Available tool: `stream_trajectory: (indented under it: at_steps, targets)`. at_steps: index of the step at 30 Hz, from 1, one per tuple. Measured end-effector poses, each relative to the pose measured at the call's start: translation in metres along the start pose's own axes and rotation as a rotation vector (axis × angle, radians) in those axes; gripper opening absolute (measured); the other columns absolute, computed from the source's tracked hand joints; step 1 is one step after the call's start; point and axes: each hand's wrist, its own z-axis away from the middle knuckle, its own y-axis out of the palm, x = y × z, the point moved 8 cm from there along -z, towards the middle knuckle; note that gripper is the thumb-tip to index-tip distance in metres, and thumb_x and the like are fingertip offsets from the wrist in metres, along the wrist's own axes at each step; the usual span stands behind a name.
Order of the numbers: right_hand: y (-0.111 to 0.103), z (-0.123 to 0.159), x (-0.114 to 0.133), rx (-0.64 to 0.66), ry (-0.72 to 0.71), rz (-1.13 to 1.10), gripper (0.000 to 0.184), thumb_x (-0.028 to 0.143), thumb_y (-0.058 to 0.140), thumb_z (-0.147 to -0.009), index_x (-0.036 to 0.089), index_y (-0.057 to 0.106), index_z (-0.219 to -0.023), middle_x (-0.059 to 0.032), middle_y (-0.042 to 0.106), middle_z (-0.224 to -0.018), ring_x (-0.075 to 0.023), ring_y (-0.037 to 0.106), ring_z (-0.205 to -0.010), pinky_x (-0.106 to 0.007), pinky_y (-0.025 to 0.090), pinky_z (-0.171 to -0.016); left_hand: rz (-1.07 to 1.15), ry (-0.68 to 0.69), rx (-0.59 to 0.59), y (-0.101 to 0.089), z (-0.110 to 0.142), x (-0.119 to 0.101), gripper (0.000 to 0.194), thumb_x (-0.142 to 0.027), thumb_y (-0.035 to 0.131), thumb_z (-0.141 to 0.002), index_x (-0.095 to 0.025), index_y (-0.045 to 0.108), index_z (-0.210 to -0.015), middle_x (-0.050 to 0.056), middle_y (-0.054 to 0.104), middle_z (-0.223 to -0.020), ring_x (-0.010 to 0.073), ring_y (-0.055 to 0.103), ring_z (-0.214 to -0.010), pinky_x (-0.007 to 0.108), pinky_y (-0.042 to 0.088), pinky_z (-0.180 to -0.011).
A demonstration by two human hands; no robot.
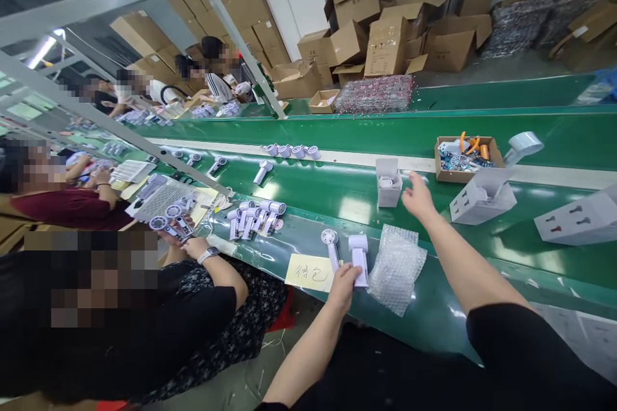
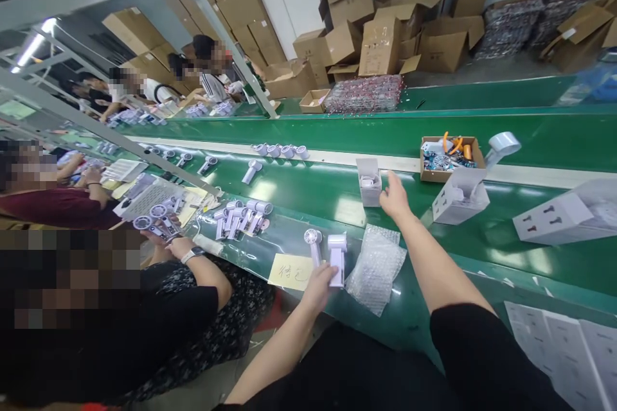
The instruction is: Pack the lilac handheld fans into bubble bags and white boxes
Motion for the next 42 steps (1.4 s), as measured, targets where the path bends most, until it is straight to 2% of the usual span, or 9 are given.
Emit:
stream_trajectory:
  at_steps: [3, 7, 11, 14, 18, 22, 33, 39, 42]
  targets:
    - [0.007, 0.08, -0.02, -0.033, 0.299, -0.224, 0.03, 0.039, 0.057, -0.077, 0.024, 0.05, -0.102, -0.0069, 0.063, -0.101, -0.0212, 0.062, -0.09, -0.039, 0.053, -0.076, 0.2, 0.114, 0.128, 0.031, 0.011, -0.018, 0.04, -0.045, 0.066, -0.07, -0.013, 0.057, -0.093, -0.001, 0.056, -0.068, 0.0102, 0.051, -0.059, 0.021, 0.04, -0.054]
    - [0.044, 0.183, -0.033, 0.204, 0.619, -0.569, 0.028, 0.042, 0.064, -0.074, 0.018, 0.059, -0.088, -0.008, 0.068, -0.082, -0.023, 0.066, -0.073, -0.039, 0.057, -0.061, -0.093, 0.249, 0.413, 0.071, 0.025, -0.019, 0.048, -0.05, 0.058, -0.077, -0.015, 0.052, -0.109, 0.003, 0.06, -0.08, 0.0132, 0.056, -0.065, 0.026, 0.046, -0.059]
    - [0.007, 0.222, -0.046, -0.08, 0.717, -0.788, 0.026, 0.027, 0.071, -0.07, 0.02, 0.059, -0.093, -0.0035, 0.068, -0.087, -0.0184, 0.066, -0.078, -0.031, 0.058, -0.065, -0.864, 0.667, 0.518, 0.07, 0.033, 0.005, 0.028, -0.037, 0.055, -0.083, -0.016, 0.056, -0.102, 0.009, 0.058, -0.099, 0.0221, 0.054, -0.093, 0.036, 0.044, -0.082]
    - [-0.028, 0.25, -0.053, -0.121, 0.787, -0.699, 0.034, 0.025, 0.073, -0.069, 0.022, 0.057, -0.1, -0.0018, 0.068, -0.083, -0.0156, 0.066, -0.068, -0.026, 0.057, -0.059, -1.326, 0.867, 0.693, 0.068, 0.029, 0.04, 0.02, -0.024, 0.047, -0.087, -0.018, 0.058, -0.102, 0.01, 0.055, -0.104, 0.0251, 0.048, -0.102, 0.039, 0.039, -0.087]
    - [-0.045, 0.305, -0.055, -0.113, 0.871, -0.614, 0.039, 0.026, 0.075, -0.068, 0.022, 0.056, -0.102, -0.0014, 0.066, -0.079, -0.014, 0.064, -0.062, -0.024, 0.056, -0.057, -1.512, 0.835, 0.772, 0.07, 0.009, 0.058, 0.023, -0.012, 0.038, -0.087, -0.015, 0.059, -0.096, 0.011, 0.056, -0.096, 0.0229, 0.048, -0.094, 0.035, 0.039, -0.084]
    - [-0.028, 0.349, -0.052, -0.123, 0.916, -0.682, 0.032, 0.024, 0.075, -0.068, 0.022, 0.056, -0.095, -0.0007, 0.064, -0.077, -0.0157, 0.064, -0.073, -0.027, 0.057, -0.062, -1.48, 0.797, 0.779, 0.074, 0.005, 0.048, 0.021, -0.011, 0.04, -0.084, -0.015, 0.058, -0.094, 0.012, 0.054, -0.098, 0.0234, 0.046, -0.098, 0.035, 0.035, -0.09]
    - [0.006, 0.365, -0.043, -0.047, 0.932, -0.794, 0.04, 0.021, 0.076, -0.066, 0.021, 0.053, -0.099, 0.0, 0.06, -0.08, -0.0172, 0.063, -0.075, -0.029, 0.057, -0.058, -1.324, 0.705, 0.63, 0.067, 0.007, 0.015, 0.023, -0.016, 0.04, -0.087, -0.016, 0.062, -0.098, 0.01, 0.059, -0.096, 0.0206, 0.049, -0.099, 0.032, 0.035, -0.094]
    - [0.027, 0.33, -0.006, 0.145, 0.795, -0.866, 0.059, 0.021, 0.073, -0.067, 0.028, 0.045, -0.119, -0.0004, 0.062, -0.086, -0.0178, 0.064, -0.074, -0.029, 0.056, -0.054, -0.81, 0.643, 0.703, 0.092, 0.038, -0.026, 0.017, -0.015, 0.047, -0.079, -0.016, 0.063, -0.086, 0.003, 0.062, -0.082, 0.0157, 0.056, -0.081, 0.026, 0.042, -0.077]
    - [0.025, 0.323, -0.006, 0.14, 0.771, -0.778, 0.055, 0.022, 0.074, -0.066, 0.023, 0.049, -0.115, -0.0017, 0.063, -0.081, -0.0184, 0.064, -0.07, -0.028, 0.055, -0.049, -0.608, 0.458, 0.538, 0.085, 0.037, -0.037, 0.018, -0.018, 0.043, -0.081, -0.014, 0.06, -0.083, 0.001, 0.058, -0.071, 0.0137, 0.053, -0.068, 0.025, 0.042, -0.066]
